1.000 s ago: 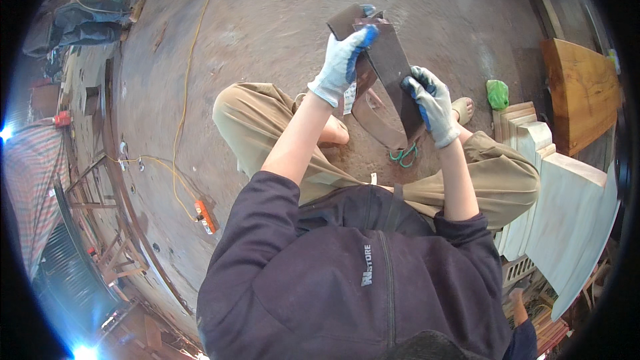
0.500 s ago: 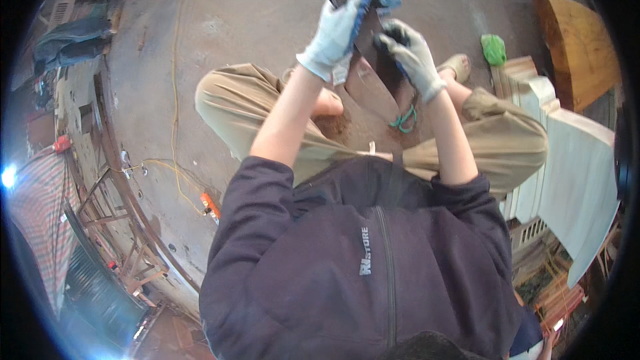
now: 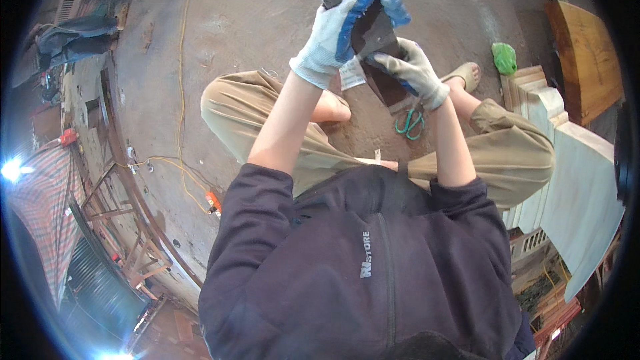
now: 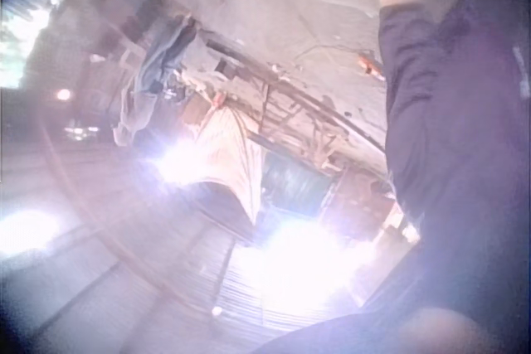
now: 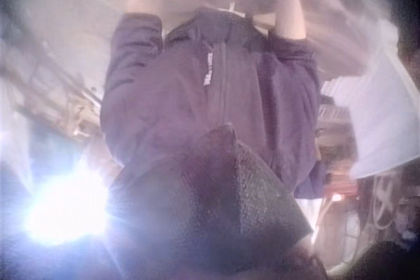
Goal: The person sits on the floor and uses scissors to cut a long strip of dark flexible material into smaller curved pieces. The person repeatedly bends and inspects the strip before cutting sections and placing them on the floor.
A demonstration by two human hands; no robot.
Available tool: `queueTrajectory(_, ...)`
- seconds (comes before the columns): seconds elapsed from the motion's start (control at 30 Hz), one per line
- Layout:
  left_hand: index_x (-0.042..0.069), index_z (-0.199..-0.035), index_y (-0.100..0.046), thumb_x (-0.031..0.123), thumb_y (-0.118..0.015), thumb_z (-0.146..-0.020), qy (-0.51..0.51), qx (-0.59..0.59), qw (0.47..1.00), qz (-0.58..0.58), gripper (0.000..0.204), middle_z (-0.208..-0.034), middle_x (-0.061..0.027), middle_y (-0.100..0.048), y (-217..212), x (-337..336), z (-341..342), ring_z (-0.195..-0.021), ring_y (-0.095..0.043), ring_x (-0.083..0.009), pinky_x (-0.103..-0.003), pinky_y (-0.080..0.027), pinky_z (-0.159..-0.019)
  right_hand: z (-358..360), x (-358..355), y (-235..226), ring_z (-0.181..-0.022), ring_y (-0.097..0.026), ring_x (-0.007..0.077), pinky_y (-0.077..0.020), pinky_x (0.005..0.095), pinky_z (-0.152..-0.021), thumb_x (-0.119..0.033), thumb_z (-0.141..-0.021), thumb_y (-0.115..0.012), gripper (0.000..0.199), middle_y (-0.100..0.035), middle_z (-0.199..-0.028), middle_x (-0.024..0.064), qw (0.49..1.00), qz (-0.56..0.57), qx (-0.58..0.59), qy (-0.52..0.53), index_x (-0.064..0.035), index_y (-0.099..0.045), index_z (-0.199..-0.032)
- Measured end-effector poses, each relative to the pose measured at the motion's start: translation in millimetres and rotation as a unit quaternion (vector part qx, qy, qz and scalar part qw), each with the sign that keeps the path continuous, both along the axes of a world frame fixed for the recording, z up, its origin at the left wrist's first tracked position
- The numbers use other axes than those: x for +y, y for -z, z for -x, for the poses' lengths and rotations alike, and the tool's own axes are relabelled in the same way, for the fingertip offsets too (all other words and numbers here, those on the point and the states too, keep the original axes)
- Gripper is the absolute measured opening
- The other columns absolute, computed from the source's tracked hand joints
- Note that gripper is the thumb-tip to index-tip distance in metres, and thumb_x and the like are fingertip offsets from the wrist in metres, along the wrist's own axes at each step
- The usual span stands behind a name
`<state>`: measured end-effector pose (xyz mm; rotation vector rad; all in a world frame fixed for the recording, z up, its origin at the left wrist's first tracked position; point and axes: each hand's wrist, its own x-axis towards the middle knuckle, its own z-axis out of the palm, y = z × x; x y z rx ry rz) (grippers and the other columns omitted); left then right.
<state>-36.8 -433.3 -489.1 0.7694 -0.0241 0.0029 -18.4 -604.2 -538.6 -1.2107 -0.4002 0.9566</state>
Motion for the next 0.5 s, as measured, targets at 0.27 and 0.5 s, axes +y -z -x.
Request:
queueTrajectory(0.27, 0.001, -0.137, -0.026, 0.013, -0.079, -0.074, -0.185, 0.071, 0.96, -0.199, 0.082, -0.112, -0.0098, -0.052, 30.0, -36.9, 18.4, -0.095, -0.056, -0.0152, -0.027, -0.05, -0.077, 13.8, 19.5, 4.9, -0.078, -0.065, 0.0287, -0.0511, 0.0381, -0.069, -0.021, -0.083, -0.063, 0.02, -0.066, -0.085, 0.0134, 0.809, 0.292, -0.45, 0.241, -0.0101, -0.063, -0.1)
queueTrajectory(0.5, 0.002, -0.117, -0.049, 0.012, -0.076, -0.078, -0.241, 0.16, 0.936, -0.2, 0.049, -0.088, -0.0011, -0.057, 70.2, -40.4, 8.1, -0.075, -0.055, -0.0082, -0.022, -0.049, -0.065, 21.9, 18.1, 7.7, -0.098, -0.056, 0.0336, -0.0451, 0.0433, -0.084, -0.021, -0.08, -0.063, 0.03, -0.058, -0.105, 0.0147, 0.802, 0.307, -0.494, 0.137, -0.0049, -0.056, -0.105)
